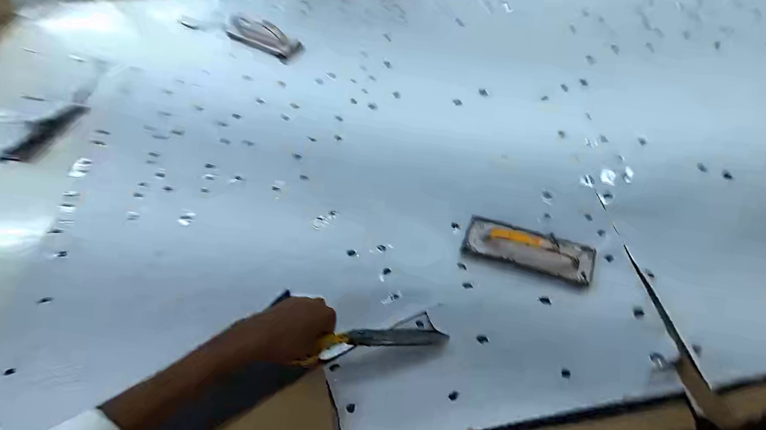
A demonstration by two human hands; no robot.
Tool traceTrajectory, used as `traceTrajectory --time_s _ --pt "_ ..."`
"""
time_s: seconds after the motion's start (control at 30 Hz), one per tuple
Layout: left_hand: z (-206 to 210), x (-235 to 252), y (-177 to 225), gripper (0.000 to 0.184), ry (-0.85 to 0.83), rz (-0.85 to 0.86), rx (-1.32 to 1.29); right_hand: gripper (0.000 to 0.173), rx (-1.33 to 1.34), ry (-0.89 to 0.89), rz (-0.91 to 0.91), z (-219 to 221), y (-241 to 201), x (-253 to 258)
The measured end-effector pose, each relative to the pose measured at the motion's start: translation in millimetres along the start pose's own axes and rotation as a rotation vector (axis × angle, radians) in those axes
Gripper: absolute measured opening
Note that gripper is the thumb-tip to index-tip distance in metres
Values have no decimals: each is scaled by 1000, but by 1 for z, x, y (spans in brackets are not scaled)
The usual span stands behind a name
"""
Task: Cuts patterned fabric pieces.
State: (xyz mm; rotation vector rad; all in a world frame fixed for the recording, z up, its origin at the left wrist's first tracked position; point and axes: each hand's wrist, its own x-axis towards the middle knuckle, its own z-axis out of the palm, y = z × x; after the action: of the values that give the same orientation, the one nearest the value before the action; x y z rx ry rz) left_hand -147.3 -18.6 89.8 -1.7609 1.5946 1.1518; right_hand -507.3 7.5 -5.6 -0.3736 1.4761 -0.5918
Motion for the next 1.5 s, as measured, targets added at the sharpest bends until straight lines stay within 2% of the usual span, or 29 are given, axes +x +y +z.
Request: traceTrajectory --time_s 0.1,0.27,0.5,0.57,0.93,1.1,1.27,1.5 --pt "2 17 -16 13 -1 43 12 35 106 155 -12 11 3 3" --pt "-6 42 -40 7 -57 133 37 37 160 308 -88 25 11 0" --pt "-19 63 -59 11 -131 206 -2 35 129 481 -27 38 7 -1" --pt "-19 61 -59 11 -161 174 15 33 125 492 -11 37 7 -1" --pt "14 51 -39 17 -13 158 -66 17 173 481 -13 36 7 0" --pt "23 44 -35 21 12 144 -73 20 163 464 -6 35 7 0" --pt "9 39 -24 21 -60 108 -65 23 183 471 4 36 4 -1" --pt "19 39 -29 25 11 123 -84 22 204 474 7 35 6 0"
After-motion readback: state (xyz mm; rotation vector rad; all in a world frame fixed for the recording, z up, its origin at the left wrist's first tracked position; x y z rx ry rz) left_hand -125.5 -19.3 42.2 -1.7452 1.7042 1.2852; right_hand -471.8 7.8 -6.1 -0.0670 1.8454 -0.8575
